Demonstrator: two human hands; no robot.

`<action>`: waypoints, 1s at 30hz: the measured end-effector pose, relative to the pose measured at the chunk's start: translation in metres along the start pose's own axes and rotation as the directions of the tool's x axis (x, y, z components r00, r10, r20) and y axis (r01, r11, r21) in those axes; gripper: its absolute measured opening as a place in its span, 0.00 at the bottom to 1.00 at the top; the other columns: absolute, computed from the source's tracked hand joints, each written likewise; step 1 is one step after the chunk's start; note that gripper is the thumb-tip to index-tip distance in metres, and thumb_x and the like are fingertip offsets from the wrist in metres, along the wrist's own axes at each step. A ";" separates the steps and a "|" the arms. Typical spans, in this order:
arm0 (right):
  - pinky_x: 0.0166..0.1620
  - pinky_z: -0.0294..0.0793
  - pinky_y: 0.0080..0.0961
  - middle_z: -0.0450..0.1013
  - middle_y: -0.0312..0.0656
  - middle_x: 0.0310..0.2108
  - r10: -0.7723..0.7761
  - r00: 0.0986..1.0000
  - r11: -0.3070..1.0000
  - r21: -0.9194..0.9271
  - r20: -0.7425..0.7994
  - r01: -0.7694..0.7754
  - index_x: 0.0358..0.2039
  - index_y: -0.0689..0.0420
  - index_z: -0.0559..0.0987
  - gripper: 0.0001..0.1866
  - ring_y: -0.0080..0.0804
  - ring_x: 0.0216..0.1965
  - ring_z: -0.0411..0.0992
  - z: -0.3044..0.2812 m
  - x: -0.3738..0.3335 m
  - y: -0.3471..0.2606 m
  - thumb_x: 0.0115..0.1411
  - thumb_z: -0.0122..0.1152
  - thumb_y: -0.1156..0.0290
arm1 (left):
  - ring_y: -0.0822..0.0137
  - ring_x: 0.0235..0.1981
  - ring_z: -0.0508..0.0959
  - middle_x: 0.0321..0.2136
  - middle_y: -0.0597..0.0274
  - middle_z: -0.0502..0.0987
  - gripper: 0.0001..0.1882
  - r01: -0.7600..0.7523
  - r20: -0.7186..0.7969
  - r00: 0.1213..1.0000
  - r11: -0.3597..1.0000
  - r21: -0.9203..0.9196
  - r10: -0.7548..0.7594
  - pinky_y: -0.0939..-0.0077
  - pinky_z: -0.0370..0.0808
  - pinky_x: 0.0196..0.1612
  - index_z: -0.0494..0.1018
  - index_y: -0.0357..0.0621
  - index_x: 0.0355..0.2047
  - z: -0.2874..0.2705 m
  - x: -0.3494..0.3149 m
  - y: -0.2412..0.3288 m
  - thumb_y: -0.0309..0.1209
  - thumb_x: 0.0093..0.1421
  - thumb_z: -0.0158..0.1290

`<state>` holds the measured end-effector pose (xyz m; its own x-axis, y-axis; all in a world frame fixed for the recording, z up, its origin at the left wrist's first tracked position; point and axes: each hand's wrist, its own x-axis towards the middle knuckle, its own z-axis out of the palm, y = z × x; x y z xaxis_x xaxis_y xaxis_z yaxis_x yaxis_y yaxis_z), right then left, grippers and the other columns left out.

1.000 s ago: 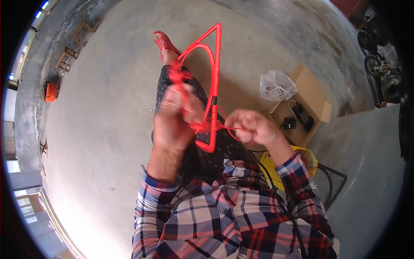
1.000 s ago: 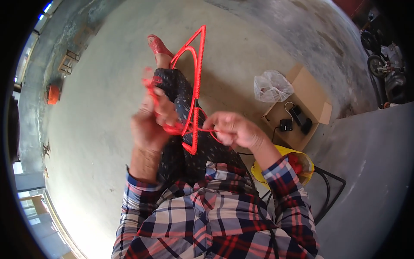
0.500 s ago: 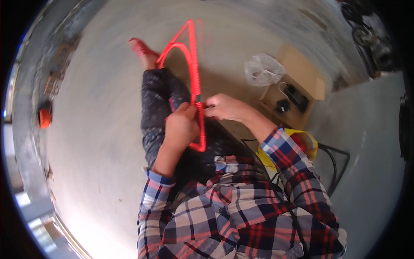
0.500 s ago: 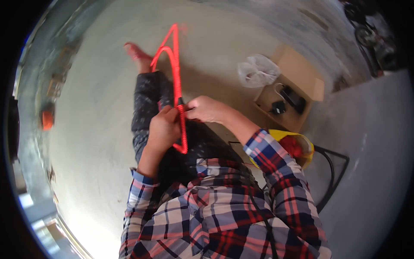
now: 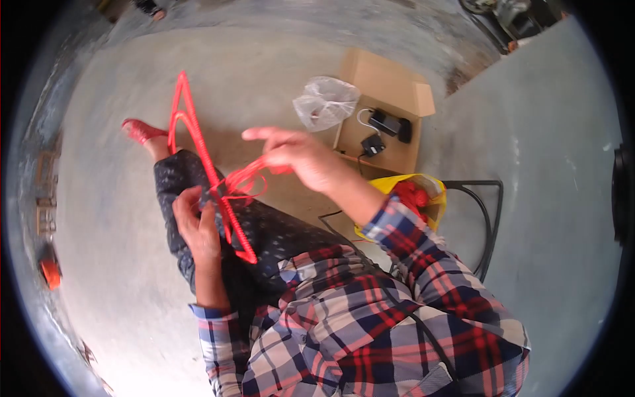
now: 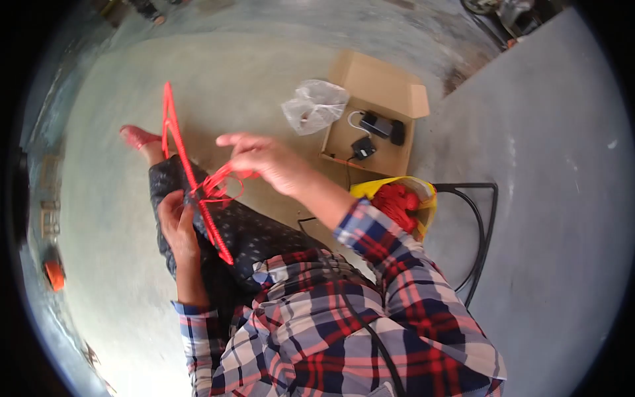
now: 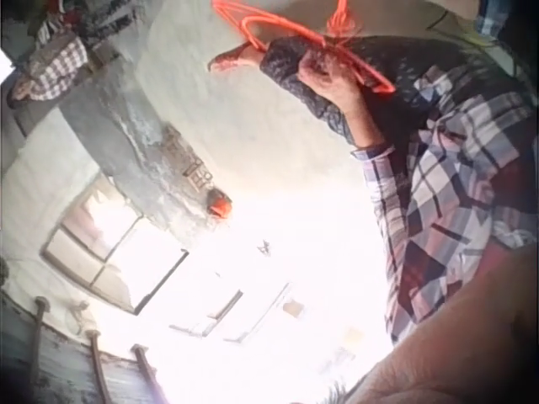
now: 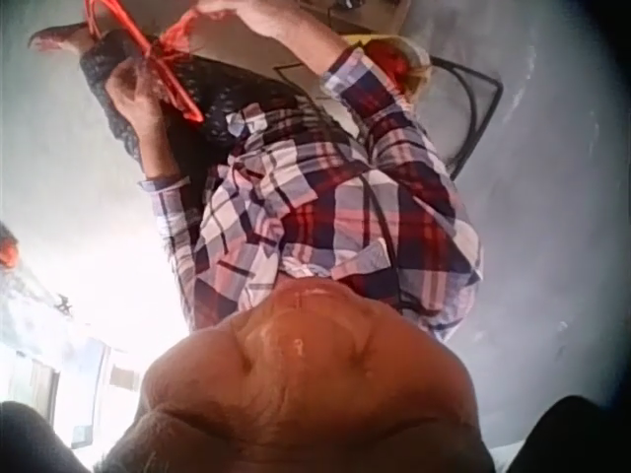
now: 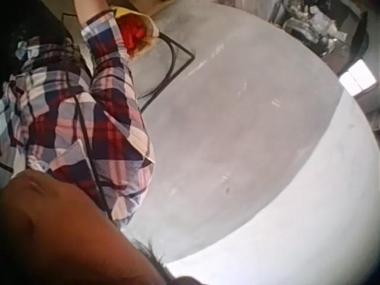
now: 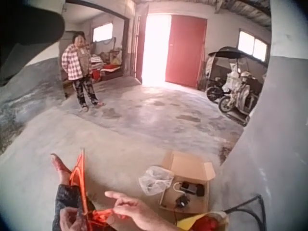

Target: Threading a red cord through pre-drilled holes in a red triangular plastic frame.

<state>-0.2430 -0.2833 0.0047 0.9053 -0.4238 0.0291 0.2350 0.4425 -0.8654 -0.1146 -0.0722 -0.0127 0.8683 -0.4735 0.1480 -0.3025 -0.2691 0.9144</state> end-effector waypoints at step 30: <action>0.23 0.56 0.11 0.62 0.25 0.24 0.359 0.933 0.891 -0.310 0.035 -0.331 0.34 0.53 0.70 0.03 0.10 0.22 0.56 0.047 -0.023 -0.012 0.58 0.51 0.75 | 0.75 0.18 0.64 0.17 0.71 0.66 0.04 0.765 0.661 0.633 0.454 -0.456 -0.403 0.80 0.59 0.23 0.69 0.47 0.27 0.034 0.021 -0.016 0.29 0.50 0.46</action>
<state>-0.2500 -0.2417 0.0376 0.9412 -0.2085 -0.2660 -0.2002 0.2901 -0.9358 -0.1043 -0.1062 -0.0370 0.4118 -0.7454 -0.5243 0.7064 -0.1024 0.7004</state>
